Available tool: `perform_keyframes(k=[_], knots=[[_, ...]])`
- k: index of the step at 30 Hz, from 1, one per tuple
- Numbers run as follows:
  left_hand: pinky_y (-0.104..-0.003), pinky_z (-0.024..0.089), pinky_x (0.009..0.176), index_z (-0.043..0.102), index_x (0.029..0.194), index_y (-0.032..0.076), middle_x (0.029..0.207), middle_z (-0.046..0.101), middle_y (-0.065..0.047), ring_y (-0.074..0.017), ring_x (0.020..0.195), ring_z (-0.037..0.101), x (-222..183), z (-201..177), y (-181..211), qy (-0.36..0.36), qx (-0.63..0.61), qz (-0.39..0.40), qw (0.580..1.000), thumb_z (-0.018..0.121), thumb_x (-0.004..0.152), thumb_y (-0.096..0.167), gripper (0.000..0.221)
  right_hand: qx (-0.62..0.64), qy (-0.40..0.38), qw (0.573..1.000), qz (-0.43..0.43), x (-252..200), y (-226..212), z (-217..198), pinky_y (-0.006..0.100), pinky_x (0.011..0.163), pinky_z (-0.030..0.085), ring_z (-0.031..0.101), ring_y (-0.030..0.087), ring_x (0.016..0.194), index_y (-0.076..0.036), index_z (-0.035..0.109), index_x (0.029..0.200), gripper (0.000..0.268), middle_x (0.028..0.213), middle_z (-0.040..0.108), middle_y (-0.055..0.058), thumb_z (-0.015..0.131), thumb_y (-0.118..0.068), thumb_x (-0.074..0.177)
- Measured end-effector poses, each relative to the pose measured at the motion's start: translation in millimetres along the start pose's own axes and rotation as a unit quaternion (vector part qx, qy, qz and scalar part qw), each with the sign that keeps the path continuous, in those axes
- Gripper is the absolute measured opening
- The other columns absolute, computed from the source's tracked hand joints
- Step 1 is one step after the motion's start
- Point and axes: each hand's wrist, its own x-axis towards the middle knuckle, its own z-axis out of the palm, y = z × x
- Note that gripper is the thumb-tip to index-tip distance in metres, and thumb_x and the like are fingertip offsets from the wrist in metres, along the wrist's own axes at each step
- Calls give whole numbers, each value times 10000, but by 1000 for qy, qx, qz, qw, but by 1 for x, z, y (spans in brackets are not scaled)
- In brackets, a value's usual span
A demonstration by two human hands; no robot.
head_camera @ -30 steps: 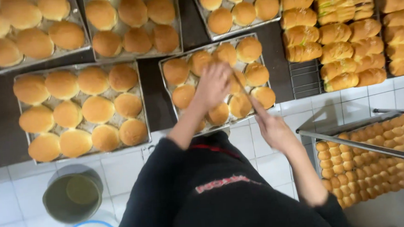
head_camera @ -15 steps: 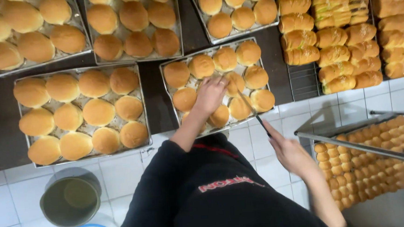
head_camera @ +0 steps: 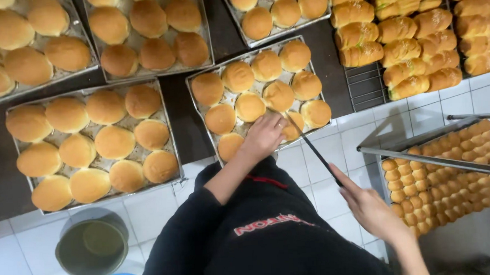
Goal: Slicing rows of baked buns in trays using a long knife
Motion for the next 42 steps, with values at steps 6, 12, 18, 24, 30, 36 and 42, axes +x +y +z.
perform_keyframes(k=[6, 12, 18, 24, 30, 36, 42], knots=[[-508, 492, 953, 656, 1208, 48, 1176, 605, -142, -355, 1085, 601, 5, 22, -11, -75, -4, -82, 994, 651, 932, 261, 349, -6, 34, 999, -42, 12, 7, 11, 355, 369, 293, 271, 151, 335, -351, 242, 1639, 627, 426, 330, 12, 403, -242, 1043], [-496, 492, 919, 635, 1207, 23, 1277, 607, -181, -365, 1100, 591, -3, 5, 4, -38, -13, -72, 997, 530, 999, 221, 306, -80, -21, 993, 81, -12, 11, 0, 376, 733, 485, 642, 399, 660, -534, 236, 1605, 643, 729, 663, 239, 422, -313, 1030], [-442, 517, 866, 618, 1253, 90, 1151, 647, -145, -334, 1096, 666, -9, 24, -4, 2, 74, -30, 997, 654, 947, 279, 362, -29, -42, 998, 26, -31, 45, -13, 544, 1125, 480, 591, 395, 1290, -506, 288, 1589, 616, 1415, 639, 85, 395, -291, 1022], [-427, 532, 884, 600, 1273, 129, 1146, 653, -119, -312, 1083, 678, -10, 26, 4, 3, 131, -80, 988, 682, 932, 299, 390, -38, -58, 993, -93, 26, 85, -7, 608, 1090, 459, 571, 466, 1280, -366, 302, 1611, 594, 1433, 606, 157, 362, -235, 1036], [-432, 534, 919, 624, 1246, 101, 1190, 636, -153, -354, 1129, 658, -19, 8, 34, 72, 120, -137, 981, 762, 887, 273, 422, 10, -74, 996, -47, -7, 149, -43, 408, 571, 633, 667, 298, 445, -365, 484, 1531, 523, 588, 735, 147, 453, -288, 1015], [-403, 503, 971, 627, 1290, 164, 1286, 617, -86, -280, 1261, 602, -60, -20, 59, 89, 153, -191, 966, 796, 850, 350, 506, 94, 17, 966, -240, 23, 32, -28, 668, 1050, 414, 492, 545, 1278, -209, 323, 1614, 657, 1567, 439, 210, 428, -143, 969], [-376, 502, 959, 633, 1278, 154, 1293, 612, -67, -258, 1273, 589, -71, -37, 53, 80, 134, -177, 972, 784, 847, 310, 483, 81, 89, 957, -265, 120, -24, 22, 643, 1072, 417, 559, 557, 1217, -228, 208, 1648, 632, 1501, 480, 299, 342, -199, 1031]])
